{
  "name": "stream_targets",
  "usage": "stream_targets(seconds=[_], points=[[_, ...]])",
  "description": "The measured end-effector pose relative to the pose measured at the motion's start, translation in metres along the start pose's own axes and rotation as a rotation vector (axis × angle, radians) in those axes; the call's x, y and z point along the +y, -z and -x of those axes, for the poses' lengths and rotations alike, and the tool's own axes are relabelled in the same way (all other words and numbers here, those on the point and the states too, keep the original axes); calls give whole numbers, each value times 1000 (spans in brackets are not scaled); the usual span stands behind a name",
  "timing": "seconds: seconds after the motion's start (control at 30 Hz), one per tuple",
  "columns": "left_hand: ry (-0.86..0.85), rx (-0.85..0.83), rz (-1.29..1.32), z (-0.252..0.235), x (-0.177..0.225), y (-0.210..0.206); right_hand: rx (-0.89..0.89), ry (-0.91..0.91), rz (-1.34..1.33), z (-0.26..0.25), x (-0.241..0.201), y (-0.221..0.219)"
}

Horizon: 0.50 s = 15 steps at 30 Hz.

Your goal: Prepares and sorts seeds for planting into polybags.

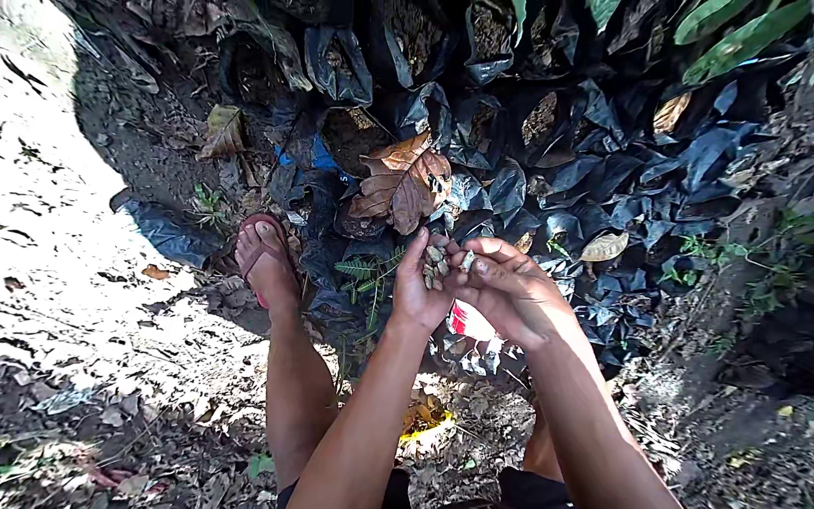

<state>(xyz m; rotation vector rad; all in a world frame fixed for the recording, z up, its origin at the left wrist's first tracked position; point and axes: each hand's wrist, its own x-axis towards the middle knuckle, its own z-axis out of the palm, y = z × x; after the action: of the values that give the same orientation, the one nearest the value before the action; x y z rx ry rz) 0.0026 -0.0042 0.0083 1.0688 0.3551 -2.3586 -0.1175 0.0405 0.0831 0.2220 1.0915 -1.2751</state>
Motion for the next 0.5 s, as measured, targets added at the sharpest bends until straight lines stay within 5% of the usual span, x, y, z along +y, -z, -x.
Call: stream_targets(seconds=[0.17,0.3,0.5], points=[[-39,40,50,-2,1,-1,-138,-15,-152,-12,-9,9],[-41,98,102,-5,0,0,90,71,-59,-30,-26,6],[-43,144,114,-3,1,-2,525,431,509,-110,-56,29]])
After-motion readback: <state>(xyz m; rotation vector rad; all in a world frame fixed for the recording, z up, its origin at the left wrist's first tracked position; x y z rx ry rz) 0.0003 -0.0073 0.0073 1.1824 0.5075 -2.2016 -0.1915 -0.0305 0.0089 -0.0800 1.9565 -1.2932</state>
